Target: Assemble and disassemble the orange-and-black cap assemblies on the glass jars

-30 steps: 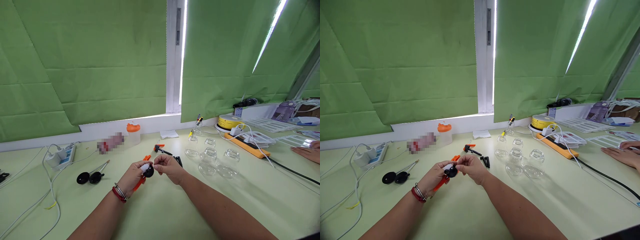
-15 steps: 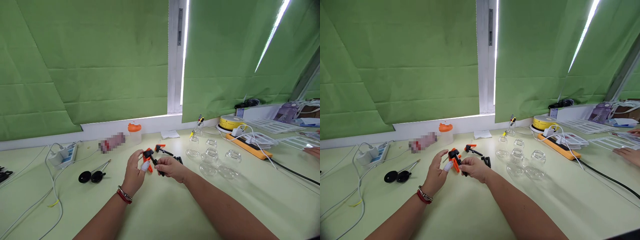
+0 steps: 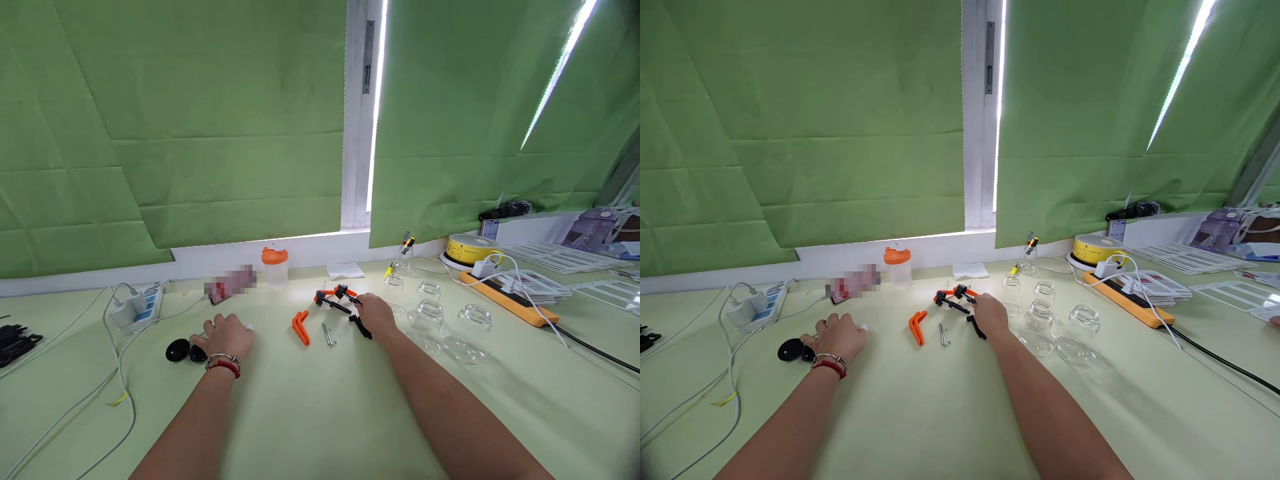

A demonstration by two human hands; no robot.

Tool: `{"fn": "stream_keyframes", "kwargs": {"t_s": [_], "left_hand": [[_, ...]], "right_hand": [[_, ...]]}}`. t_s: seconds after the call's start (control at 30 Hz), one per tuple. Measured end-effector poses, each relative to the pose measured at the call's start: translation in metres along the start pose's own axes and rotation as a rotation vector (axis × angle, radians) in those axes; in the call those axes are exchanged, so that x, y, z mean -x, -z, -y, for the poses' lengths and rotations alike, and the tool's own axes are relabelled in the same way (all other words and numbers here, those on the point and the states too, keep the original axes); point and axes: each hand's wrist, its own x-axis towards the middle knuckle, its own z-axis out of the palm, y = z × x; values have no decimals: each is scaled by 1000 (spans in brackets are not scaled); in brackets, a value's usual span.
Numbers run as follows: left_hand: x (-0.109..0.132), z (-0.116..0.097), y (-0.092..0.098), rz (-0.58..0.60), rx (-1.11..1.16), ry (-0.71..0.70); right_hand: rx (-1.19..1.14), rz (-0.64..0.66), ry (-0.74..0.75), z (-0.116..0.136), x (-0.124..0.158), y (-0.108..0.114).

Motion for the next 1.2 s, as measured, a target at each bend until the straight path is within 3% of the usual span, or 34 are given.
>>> {"fn": "stream_keyframes", "kwargs": {"t_s": [0.2, 0.57, 0.77, 0.87, 1.03, 1.2], "left_hand": [[-3, 4, -7, 151, -36, -28], [14, -12, -1, 176, -11, -238], [28, -25, 0, 159, 18, -316], [35, -31, 1, 150, 44, -331], [38, -35, 10, 109, 94, -346], [23, -21, 18, 3, 5, -250]], "right_hand": [[44, 45, 7, -9, -5, -10], [77, 60, -9, -14, -8, -18], [93, 18, 25, 3, 2, -12], [97, -10, 179, 25, 14, -10], [-29, 3, 616, 68, 43, -13], [-90, 129, 722, 82, 60, -21]]}}
